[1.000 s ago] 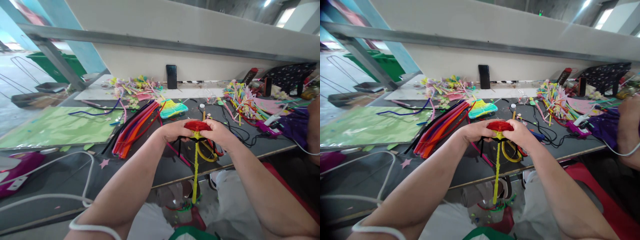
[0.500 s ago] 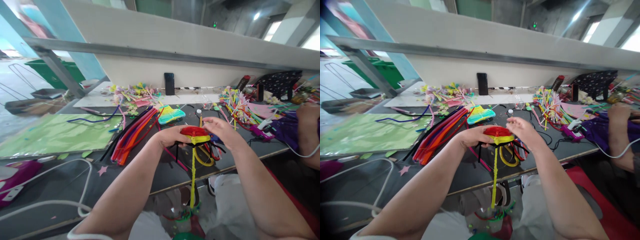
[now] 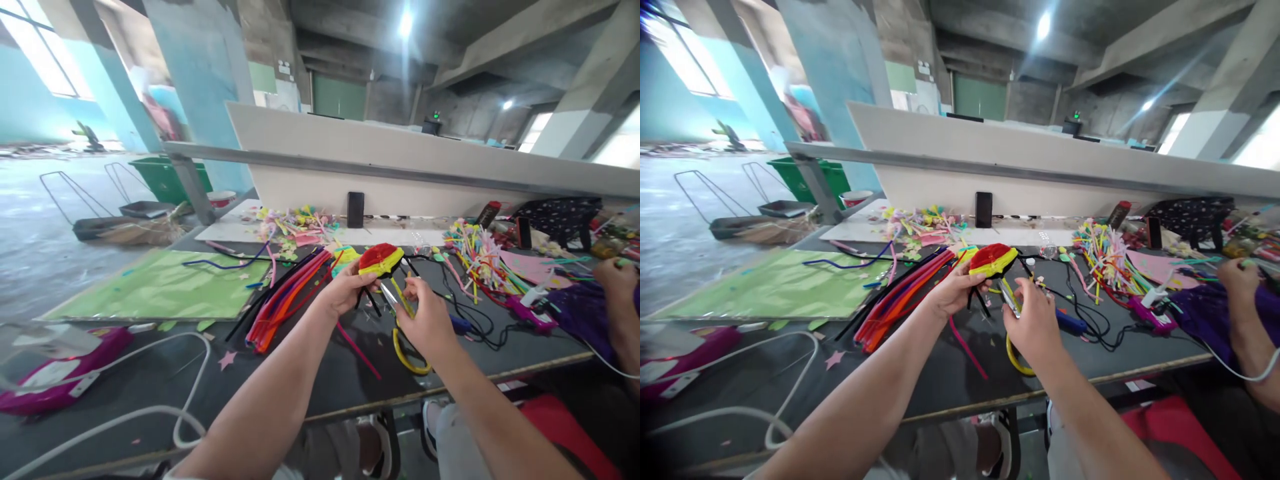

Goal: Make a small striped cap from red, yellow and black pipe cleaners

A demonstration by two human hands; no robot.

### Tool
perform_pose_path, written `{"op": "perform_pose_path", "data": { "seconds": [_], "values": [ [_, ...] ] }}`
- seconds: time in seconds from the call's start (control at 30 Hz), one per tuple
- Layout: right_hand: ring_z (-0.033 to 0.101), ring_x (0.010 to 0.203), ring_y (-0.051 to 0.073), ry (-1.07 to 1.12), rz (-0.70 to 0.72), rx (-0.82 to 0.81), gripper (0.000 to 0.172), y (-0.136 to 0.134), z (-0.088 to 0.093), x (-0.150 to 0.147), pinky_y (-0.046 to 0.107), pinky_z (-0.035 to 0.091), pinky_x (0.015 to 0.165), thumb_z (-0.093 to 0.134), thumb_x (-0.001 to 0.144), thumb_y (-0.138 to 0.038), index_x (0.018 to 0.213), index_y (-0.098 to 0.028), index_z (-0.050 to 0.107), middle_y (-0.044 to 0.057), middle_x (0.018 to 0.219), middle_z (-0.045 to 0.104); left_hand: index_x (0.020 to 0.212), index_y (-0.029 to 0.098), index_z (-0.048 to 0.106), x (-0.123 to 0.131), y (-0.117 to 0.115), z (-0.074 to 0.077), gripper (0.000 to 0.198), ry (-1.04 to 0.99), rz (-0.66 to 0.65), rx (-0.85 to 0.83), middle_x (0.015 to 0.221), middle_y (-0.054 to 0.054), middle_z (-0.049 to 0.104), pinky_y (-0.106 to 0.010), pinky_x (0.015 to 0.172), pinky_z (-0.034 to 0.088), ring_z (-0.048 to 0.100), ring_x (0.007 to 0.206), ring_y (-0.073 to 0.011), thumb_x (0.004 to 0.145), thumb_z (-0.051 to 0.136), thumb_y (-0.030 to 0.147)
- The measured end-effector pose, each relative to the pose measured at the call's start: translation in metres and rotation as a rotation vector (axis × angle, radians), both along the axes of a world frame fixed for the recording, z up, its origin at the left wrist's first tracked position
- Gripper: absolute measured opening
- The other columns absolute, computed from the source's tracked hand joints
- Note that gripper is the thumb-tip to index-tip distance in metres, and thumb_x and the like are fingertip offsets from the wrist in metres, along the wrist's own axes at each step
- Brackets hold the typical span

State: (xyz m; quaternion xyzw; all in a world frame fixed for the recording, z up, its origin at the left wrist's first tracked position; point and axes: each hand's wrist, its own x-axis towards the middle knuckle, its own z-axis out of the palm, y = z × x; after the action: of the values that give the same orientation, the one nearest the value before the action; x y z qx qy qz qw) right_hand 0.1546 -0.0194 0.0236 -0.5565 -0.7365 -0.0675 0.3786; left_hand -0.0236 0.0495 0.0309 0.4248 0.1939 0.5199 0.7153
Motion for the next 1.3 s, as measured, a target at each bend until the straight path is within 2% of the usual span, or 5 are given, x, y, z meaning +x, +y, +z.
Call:
{"op": "perform_pose_path", "data": {
  "seconds": [0.33, 0.57, 0.77, 0.93, 1.3],
  "values": [
    [0.057, 0.105, 0.027, -0.157, -0.077, 0.059, 0.064, -0.001, 0.003, -0.011, 0.048, 0.027, 0.099, 0.056, 0.069, -0.011, 0.131, -0.019, 0.039, 0.011, 0.113, 0.064, 0.098, 0.012, 0.064, 0.003, 0.0, -0.002, 0.038, -0.081, 0.029, -0.002, 0.08, -0.003, 0.068, -0.02, 0.064, 0.051, 0.065, 0.068, -0.0113, 0.063, 0.079, 0.013],
    [0.057, 0.098, 0.028, -0.116, -0.09, 0.239, 0.042, 0.003, 0.012, -0.003, 0.051, 0.026, 0.098, 0.05, 0.082, -0.014, 0.123, -0.019, 0.049, 0.013, 0.105, 0.065, 0.121, 0.019, 0.055, -0.007, -0.008, 0.012, 0.062, -0.144, -0.186, 0.119, 0.101, -0.008, 0.068, -0.031, 0.086, 0.051, 0.066, 0.092, -0.0193, 0.065, 0.08, 0.025],
    [0.057, 0.099, 0.023, 0.537, 0.153, 0.235, 0.04, 0.005, 0.028, 0.019, 0.046, 0.039, 0.095, 0.057, 0.082, -0.026, 0.122, -0.025, 0.051, 0.009, 0.108, 0.062, 0.125, 0.021, 0.053, -0.014, 0.002, 0.012, 0.051, -0.222, -0.103, 0.099, 0.109, -0.008, 0.064, -0.038, 0.091, 0.048, 0.063, 0.1, -0.0209, 0.078, 0.067, 0.037],
    [0.06, 0.082, 0.014, 1.29, 0.602, -0.116, 0.028, 0.003, 0.033, 0.016, 0.034, 0.048, 0.083, 0.06, 0.079, -0.022, 0.105, -0.028, 0.063, 0.0, 0.091, 0.062, 0.079, 0.013, 0.062, -0.006, 0.014, -0.006, 0.011, -0.171, 0.021, 0.018, 0.072, -0.002, 0.061, -0.025, 0.066, 0.049, 0.061, 0.065, -0.0115, 0.069, 0.066, 0.015],
    [0.059, 0.072, 0.011, 1.511, 0.615, -0.278, 0.024, 0.012, 0.015, -0.002, 0.027, 0.05, 0.074, 0.067, 0.072, -0.017, 0.095, -0.024, 0.065, -0.001, 0.084, 0.064, 0.108, 0.011, 0.067, 0.029, -0.009, -0.019, 0.039, 0.072, -0.25, 0.057, 0.086, -0.012, 0.067, -0.033, 0.076, 0.049, 0.065, 0.078, -0.019, 0.08, 0.064, 0.039]
  ]
}}
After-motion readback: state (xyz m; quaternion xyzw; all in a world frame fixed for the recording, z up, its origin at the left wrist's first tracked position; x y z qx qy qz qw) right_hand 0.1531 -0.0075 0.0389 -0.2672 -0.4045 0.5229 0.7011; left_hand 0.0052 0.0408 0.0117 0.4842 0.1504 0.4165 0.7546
